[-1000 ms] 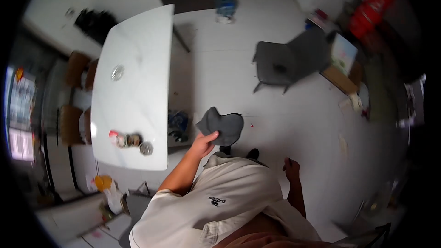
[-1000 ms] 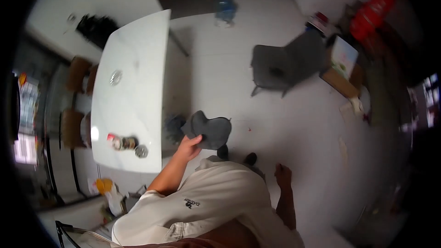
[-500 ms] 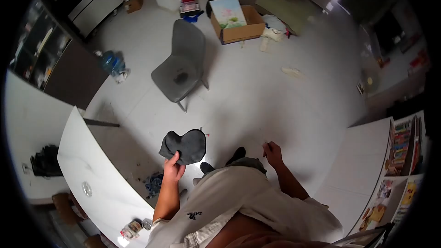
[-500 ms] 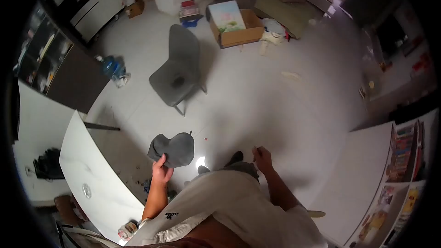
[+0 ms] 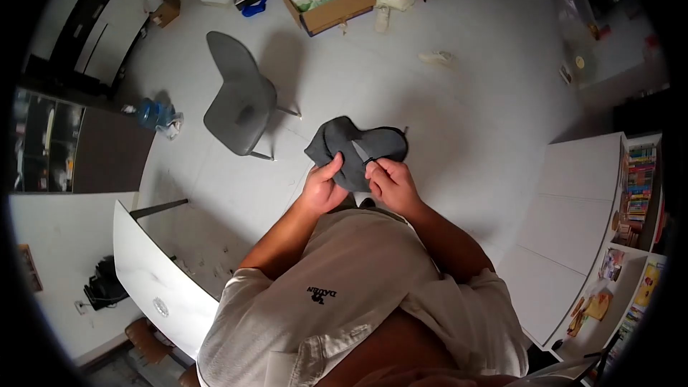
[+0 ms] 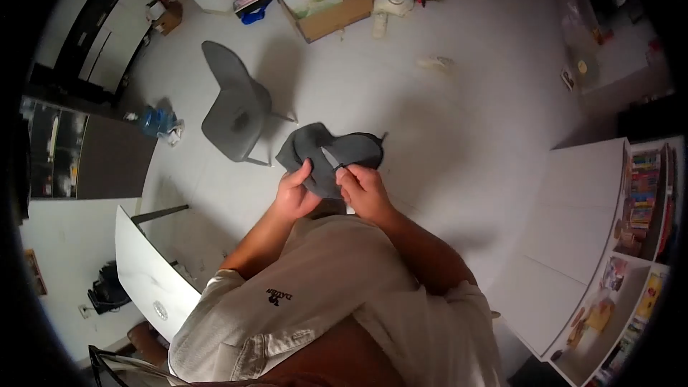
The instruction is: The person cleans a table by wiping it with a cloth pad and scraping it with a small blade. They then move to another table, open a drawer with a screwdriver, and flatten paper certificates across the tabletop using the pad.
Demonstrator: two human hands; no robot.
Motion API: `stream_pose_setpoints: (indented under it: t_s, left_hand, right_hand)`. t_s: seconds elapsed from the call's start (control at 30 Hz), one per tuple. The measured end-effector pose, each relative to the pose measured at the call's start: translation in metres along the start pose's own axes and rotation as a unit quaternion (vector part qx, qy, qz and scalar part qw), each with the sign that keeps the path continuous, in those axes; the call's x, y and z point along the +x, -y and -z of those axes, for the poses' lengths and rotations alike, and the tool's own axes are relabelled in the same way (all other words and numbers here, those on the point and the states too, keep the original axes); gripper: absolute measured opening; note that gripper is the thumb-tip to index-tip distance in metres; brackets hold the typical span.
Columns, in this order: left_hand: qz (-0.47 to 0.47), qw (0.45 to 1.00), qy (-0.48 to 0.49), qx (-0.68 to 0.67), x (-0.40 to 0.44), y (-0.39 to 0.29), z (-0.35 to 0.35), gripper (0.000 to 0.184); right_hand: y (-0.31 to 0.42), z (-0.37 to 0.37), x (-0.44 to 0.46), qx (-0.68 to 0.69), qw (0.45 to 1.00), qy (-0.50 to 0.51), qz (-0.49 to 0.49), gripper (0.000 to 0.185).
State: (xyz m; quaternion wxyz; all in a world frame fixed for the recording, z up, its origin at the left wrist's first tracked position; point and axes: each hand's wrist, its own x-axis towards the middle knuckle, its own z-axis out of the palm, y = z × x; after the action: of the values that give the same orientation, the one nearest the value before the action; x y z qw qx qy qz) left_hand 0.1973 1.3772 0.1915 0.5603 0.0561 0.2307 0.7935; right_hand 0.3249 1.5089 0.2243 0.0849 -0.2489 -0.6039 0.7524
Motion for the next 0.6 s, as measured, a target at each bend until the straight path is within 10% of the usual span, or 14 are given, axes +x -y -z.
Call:
stream_pose_setpoints:
  t_s: [0.43,0.6]
  left_hand:
    - [0.163,0.986,0.044,-0.002,0.300,-0.034,-0.029,0.050]
    - [0.268,0.961,0.051,0.050,0.410,-0.010,-0.081,0.054]
  right_hand:
    - [0.059,0.179,0.118,-0.074,0.959,-0.270,0.037,0.021]
    - [0.099,0.238,0.183,-0.422,0.782,-0.395,0.233,0.035]
